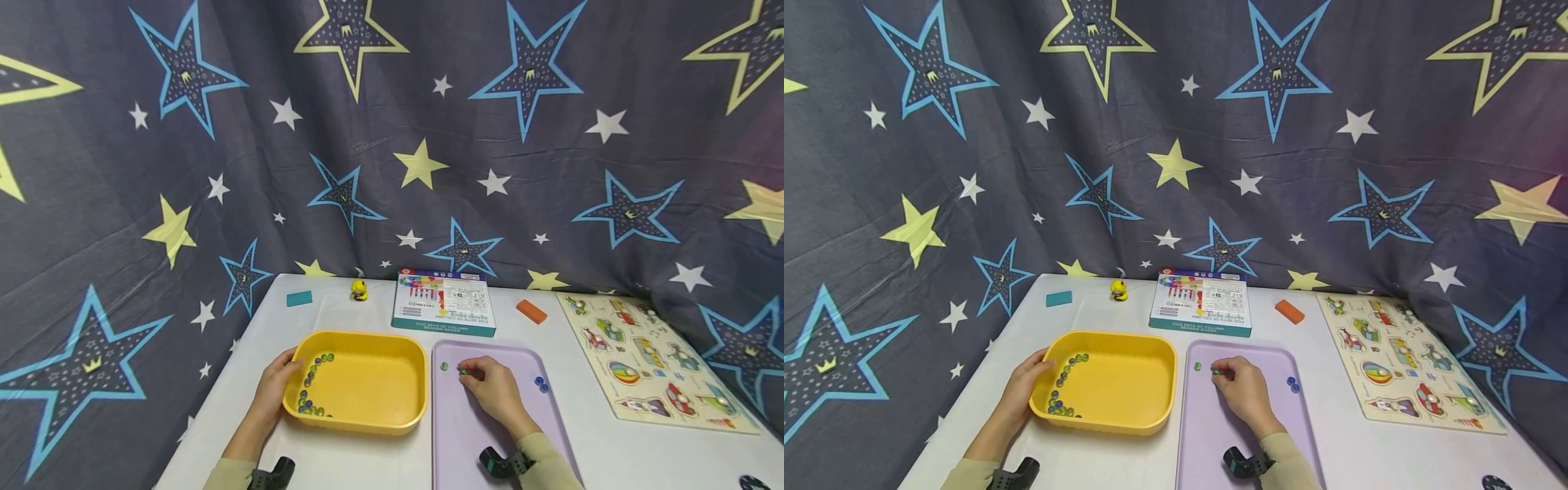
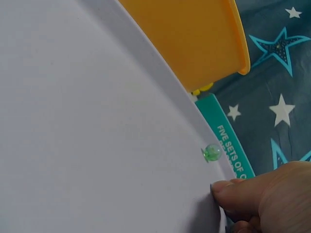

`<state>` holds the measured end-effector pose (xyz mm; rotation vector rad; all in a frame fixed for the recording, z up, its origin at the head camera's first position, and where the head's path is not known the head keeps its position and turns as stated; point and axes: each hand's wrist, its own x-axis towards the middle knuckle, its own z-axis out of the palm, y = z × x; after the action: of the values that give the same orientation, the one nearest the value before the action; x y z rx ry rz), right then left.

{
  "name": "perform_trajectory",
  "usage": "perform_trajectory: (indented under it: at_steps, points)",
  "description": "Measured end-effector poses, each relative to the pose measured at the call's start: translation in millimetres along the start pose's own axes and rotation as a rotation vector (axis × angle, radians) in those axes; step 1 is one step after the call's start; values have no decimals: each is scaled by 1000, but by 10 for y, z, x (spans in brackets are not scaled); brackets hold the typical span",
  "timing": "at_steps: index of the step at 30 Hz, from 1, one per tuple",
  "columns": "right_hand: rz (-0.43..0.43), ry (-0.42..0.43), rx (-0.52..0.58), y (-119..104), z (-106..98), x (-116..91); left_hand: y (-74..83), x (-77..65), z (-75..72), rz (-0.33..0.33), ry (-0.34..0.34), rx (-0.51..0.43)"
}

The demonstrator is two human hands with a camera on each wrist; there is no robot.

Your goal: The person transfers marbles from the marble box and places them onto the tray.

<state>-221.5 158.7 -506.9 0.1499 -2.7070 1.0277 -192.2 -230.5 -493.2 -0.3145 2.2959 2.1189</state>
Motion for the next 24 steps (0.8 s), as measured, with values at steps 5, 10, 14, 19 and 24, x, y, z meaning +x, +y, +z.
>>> perform_trajectory:
  at_steps: [5,10,14,19,24]
  points:
    - [1,12,-3,3,5,2,3,12,2,-4,-2,3]
    - [12,15,-6,-1,20,5,-7,7,-5,0,-2,0]
    - [30,6,-10,-10,28,1,-15,-4,-20,2,-7,-7]
    - [29,2,-8,-5,22,5,-15,-2,-18,10,-13,-14]
    - [30,39,60,-14,-25,8,-5,0,-8,8,-19,-24]
